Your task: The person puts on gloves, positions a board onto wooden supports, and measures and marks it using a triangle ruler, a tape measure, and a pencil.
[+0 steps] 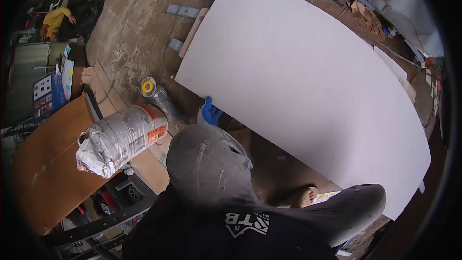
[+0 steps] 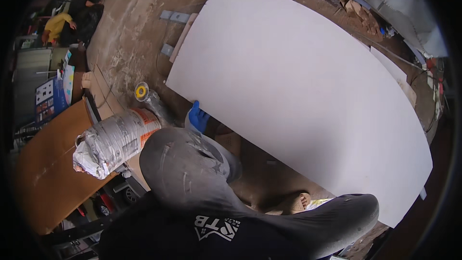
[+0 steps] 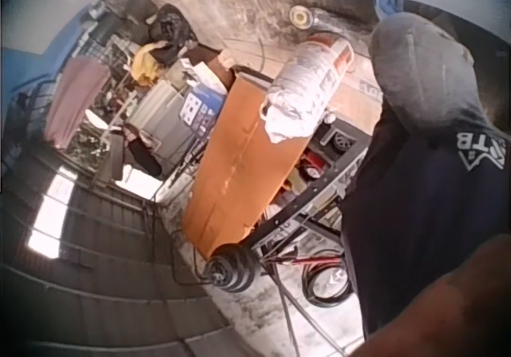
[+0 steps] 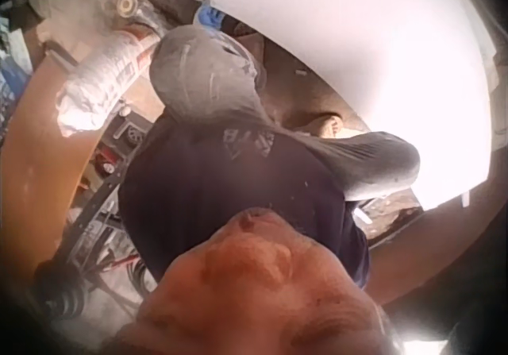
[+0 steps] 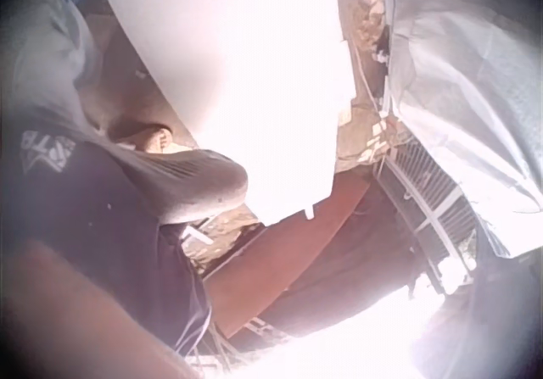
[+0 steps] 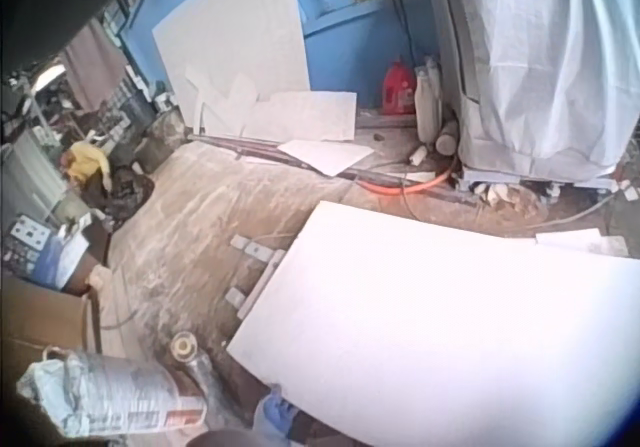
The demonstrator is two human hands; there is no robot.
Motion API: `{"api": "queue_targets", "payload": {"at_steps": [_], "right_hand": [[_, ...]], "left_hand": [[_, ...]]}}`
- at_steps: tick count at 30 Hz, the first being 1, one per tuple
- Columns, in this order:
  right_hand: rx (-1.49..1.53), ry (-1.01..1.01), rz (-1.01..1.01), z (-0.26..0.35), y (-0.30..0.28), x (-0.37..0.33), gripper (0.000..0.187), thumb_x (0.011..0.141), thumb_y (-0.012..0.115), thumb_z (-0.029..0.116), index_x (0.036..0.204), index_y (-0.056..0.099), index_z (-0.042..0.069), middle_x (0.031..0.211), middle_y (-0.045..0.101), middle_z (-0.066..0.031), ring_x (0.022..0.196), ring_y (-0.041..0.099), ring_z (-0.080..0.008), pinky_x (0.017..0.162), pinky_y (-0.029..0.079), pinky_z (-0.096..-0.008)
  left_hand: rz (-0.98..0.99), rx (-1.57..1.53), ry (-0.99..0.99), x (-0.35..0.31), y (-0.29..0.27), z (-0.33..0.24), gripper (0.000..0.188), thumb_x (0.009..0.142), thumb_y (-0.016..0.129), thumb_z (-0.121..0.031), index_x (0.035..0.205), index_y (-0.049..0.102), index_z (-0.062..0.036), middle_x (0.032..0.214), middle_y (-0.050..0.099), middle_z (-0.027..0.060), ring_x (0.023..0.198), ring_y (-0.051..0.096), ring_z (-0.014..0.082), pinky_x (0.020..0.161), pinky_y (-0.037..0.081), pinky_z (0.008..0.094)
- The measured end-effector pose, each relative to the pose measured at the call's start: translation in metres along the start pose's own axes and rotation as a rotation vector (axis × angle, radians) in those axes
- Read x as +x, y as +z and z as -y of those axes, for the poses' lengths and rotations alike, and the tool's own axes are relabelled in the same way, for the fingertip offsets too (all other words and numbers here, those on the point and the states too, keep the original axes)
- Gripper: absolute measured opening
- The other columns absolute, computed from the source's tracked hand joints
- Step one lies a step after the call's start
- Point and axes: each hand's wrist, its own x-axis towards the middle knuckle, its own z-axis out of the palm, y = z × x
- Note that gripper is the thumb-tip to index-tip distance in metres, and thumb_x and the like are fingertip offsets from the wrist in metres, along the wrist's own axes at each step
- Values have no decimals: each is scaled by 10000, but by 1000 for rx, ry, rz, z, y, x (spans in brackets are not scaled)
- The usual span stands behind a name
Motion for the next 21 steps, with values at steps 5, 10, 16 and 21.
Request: {"api": "queue_targets", "payload": {"at_steps": [5,10,16,21], "right_hand": [[0,7,-4,-1,-8,-3,308,1029,664,377,1051,669,70,891,656,-53,769,617,-171,712,518,-316],[-3,26,17,-3,-21,-9,306,1032,656,384,1043,665,78,884,650,-45,768,614,-166,706,515,-312],[26,20,10,-1,-33,-17,305,1036,646,392,1034,661,88,876,644,-37,767,611,-161,700,512,-308],[88,19,51,-16,-40,-24,304,1040,638,399,1026,657,96,869,639,-30,766,608,-157,695,508,-305]], "left_hand": [[36,12,5,3,16,-9,475,1053,633,-400,1413,578,-94,1407,641,67,1320,595,273,1108,503,473],[188,113,-13,14,23,-23,452,1068,607,-403,1400,590,-97,1391,650,69,1306,602,268,1108,500,468],[200,272,-66,26,29,-38,471,1088,556,-436,1432,576,-115,1384,649,71,1320,591,281,1124,483,480],[140,150,-35,38,23,-23,511,1069,561,-498,1411,601,-120,1404,640,70,1303,587,278,1111,468,477]]}}
